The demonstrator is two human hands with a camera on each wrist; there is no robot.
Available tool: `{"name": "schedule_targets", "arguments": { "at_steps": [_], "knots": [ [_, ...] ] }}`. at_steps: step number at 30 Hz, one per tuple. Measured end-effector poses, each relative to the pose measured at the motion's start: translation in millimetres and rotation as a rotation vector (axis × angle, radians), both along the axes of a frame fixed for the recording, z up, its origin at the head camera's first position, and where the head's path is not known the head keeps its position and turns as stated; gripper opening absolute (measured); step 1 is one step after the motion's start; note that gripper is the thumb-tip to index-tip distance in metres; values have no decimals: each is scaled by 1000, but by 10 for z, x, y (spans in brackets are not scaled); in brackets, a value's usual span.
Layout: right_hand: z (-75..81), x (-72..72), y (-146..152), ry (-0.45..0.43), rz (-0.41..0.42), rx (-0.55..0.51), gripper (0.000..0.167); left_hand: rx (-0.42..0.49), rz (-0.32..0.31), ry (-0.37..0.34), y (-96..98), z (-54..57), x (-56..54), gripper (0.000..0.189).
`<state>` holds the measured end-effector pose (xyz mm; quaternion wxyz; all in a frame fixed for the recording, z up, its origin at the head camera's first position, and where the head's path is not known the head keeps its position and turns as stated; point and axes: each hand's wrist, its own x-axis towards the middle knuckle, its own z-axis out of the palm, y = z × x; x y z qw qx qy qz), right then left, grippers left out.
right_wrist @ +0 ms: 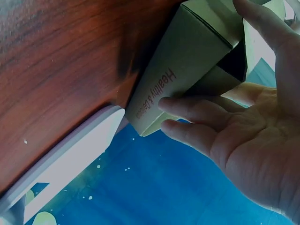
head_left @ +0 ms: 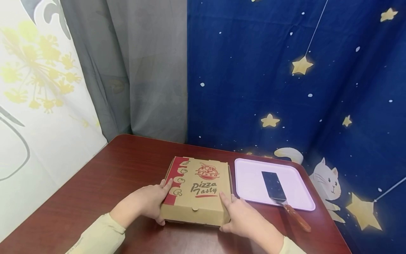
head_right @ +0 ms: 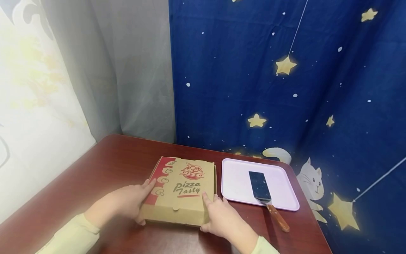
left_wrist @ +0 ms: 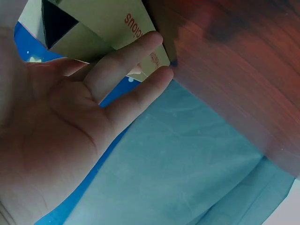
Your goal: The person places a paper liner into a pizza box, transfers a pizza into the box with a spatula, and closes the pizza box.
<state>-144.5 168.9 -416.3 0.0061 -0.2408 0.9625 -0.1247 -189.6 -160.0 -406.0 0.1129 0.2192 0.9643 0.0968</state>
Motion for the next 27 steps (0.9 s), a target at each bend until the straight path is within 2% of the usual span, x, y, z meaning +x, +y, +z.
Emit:
{"name": "schedule_targets", "arguments": {
  "at_steps": [5,12,27],
  "knots": [
    [17,-19,16,24,20,-3,105,16,5,-13,-16,19,-43,141],
    [12,-42,48,20,40,-29,102,26,3,-14,-14,46,-41,140],
    [45,-73,110,-64,54,-52,100,64,34,-29,-52,80,-47,138]
  ]
}}
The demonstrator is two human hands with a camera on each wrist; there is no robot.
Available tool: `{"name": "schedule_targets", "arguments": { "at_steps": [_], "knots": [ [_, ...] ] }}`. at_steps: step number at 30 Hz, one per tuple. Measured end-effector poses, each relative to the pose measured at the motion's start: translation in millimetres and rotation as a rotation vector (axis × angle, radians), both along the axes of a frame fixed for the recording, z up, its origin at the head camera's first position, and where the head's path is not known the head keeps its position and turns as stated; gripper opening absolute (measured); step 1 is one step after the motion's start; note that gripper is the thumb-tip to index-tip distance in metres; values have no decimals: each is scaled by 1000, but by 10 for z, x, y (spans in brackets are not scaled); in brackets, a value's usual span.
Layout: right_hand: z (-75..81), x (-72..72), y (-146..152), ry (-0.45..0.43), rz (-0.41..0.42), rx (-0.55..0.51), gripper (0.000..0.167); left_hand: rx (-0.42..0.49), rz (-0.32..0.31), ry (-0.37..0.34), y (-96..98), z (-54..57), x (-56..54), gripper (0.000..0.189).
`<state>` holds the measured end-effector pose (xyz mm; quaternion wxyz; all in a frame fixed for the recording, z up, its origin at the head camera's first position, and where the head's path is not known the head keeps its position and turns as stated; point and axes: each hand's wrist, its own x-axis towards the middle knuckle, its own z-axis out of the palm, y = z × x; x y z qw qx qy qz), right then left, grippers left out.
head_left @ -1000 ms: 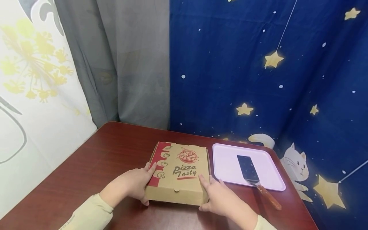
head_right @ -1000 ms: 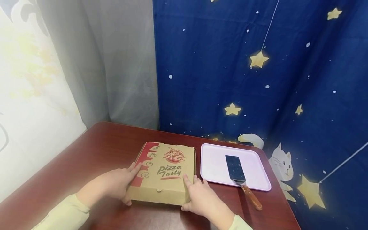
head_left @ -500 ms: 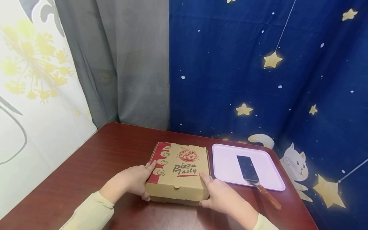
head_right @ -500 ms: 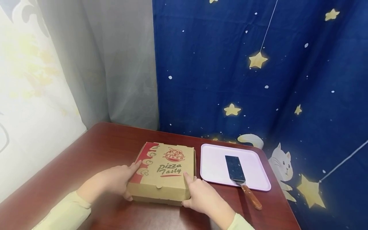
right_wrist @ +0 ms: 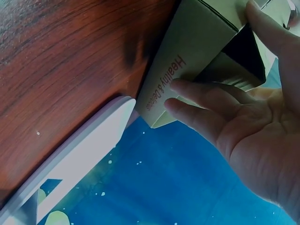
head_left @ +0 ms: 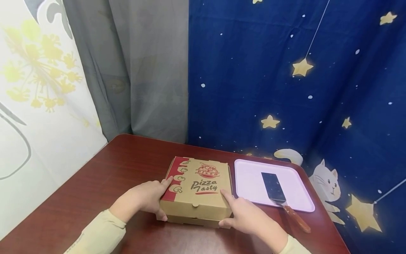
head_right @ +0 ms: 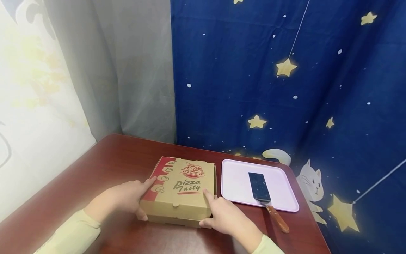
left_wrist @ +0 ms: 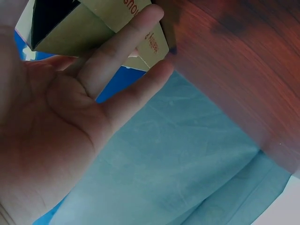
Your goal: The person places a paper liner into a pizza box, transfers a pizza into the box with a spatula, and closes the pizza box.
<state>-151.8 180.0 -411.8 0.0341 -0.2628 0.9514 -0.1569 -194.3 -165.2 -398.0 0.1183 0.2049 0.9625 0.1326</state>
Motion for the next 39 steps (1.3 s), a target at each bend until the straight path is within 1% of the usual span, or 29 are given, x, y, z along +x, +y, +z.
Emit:
{"name": "schedule_targets", "arguments": {
  "at_steps": [4,8,11,17,24,29,33,39],
  "knots": [
    [-1,0,19,18,28,16,98,12,-4,-10,-21,8,0,134],
    [2,-8,37,38,44,33,88,8,-25,8,-41,-3,-16,124],
    [12,-12,38,33,40,39,83,2,-36,22,-45,-9,-24,119],
    [21,-16,24,27,30,46,81,-1,-37,25,-38,-4,-30,119],
    [37,4,11,35,38,51,79,-9,-29,18,-26,4,-21,117],
    [47,12,1,17,25,60,75,-20,-23,11,-2,31,-8,114],
    [55,11,-5,2,16,79,74,-27,-25,13,11,49,0,113],
    [56,15,-7,4,10,91,73,-38,-30,25,20,46,-5,112]
  ]
}}
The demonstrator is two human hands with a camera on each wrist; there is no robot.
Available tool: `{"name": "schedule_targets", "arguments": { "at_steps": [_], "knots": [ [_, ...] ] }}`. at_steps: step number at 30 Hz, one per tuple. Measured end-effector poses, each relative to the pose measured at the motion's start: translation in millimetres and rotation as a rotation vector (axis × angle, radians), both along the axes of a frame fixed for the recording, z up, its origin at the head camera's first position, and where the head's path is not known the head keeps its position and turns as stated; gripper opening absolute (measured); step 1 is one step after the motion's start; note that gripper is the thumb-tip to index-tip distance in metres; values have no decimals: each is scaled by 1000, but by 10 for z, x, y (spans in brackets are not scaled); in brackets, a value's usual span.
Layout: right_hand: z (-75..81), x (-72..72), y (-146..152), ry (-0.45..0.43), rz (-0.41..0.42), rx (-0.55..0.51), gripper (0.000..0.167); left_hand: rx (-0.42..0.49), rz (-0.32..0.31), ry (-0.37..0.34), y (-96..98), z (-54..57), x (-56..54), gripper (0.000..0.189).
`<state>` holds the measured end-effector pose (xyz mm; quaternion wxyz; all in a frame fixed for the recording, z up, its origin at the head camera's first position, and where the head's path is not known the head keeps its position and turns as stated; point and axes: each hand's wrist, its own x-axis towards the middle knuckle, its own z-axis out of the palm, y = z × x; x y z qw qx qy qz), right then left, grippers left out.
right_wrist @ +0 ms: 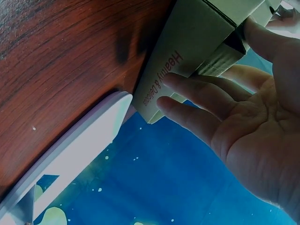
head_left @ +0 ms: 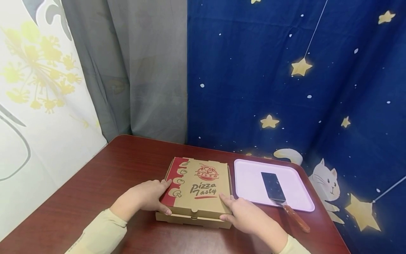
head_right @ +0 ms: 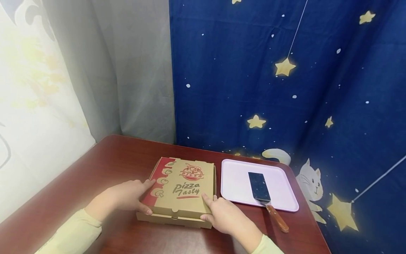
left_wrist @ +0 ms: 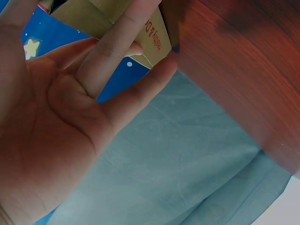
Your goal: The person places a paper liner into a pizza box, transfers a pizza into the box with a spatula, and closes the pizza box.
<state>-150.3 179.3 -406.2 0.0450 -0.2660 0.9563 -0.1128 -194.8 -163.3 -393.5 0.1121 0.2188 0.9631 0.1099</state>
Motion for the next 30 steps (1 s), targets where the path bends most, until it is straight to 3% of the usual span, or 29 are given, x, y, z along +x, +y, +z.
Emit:
{"name": "schedule_targets", "arguments": {
  "at_steps": [12,18,23,27,30],
  "knots": [
    [-29,-2,13,30,14,62,56,-42,19,47,118,31,25,55],
    [-38,-5,18,30,24,61,55,-43,21,38,116,25,21,55],
    [-26,6,22,45,19,49,55,-62,7,-1,92,86,-42,60],
    [-7,41,30,9,-28,-27,55,-53,16,-66,91,169,-107,67],
    [31,70,50,-14,-96,-115,55,-28,9,-65,100,197,-105,72]
  ]
}}
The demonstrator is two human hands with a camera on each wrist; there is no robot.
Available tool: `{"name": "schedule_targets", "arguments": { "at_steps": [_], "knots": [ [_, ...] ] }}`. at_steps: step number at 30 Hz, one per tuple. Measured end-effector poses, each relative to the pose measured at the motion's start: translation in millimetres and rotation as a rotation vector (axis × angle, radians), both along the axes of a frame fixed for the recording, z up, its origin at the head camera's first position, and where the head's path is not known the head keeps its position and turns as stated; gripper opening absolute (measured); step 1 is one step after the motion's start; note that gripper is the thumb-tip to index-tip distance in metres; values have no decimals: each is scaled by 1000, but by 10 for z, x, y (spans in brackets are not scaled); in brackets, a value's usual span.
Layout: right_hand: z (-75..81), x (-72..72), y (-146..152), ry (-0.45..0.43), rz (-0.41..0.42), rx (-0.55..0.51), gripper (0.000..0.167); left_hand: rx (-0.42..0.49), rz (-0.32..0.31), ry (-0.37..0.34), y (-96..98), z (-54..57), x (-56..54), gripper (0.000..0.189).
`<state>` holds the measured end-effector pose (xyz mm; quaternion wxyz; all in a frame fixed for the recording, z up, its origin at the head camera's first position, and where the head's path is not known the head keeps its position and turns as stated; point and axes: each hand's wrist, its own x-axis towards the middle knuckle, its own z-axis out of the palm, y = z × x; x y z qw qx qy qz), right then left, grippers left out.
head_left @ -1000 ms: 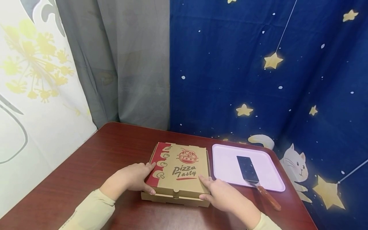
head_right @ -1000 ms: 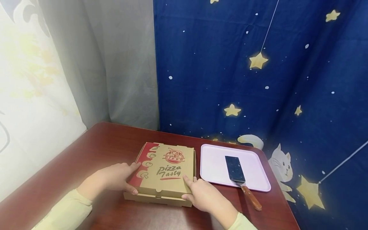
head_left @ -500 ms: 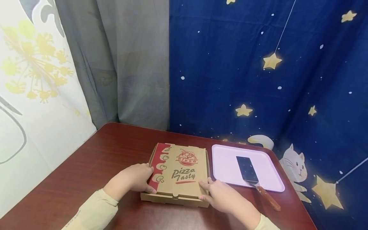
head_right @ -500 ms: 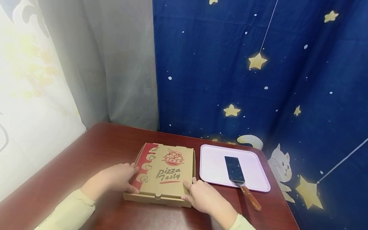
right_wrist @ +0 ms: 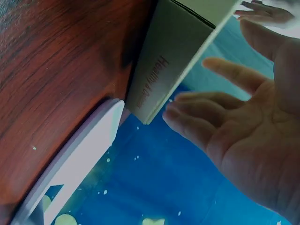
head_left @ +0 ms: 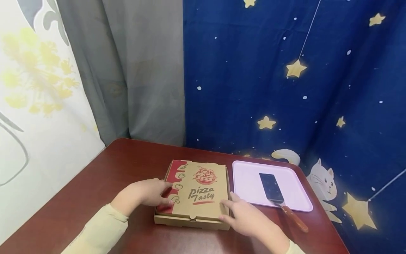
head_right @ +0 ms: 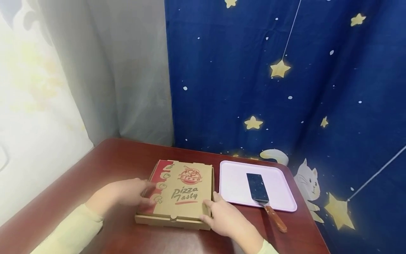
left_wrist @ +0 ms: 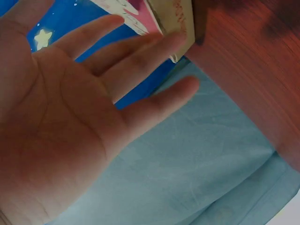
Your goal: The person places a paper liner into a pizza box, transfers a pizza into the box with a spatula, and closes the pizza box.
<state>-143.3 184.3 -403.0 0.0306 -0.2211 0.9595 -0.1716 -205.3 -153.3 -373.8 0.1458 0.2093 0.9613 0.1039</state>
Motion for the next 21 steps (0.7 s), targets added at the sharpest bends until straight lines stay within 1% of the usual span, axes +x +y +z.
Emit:
{"name": "schedule_targets", "arguments": {
  "at_steps": [3,6,9,12,15,17,21],
  "knots": [
    [72,30,54,7,-88,-59,55,30,-13,42,25,9,50,71],
    [173,77,146,11,-166,-70,58,55,-24,71,61,37,116,71],
    [273,136,247,3,-218,-71,61,64,-22,79,85,99,196,71],
    [331,186,331,10,-247,-77,63,70,-13,99,104,151,268,70],
    [338,222,379,6,-277,-86,64,77,4,133,141,163,339,69],
    [323,234,388,0,-294,-82,65,83,10,166,180,151,379,67],
    [286,251,373,-17,-336,-78,65,111,40,218,275,128,451,66]
  ]
}}
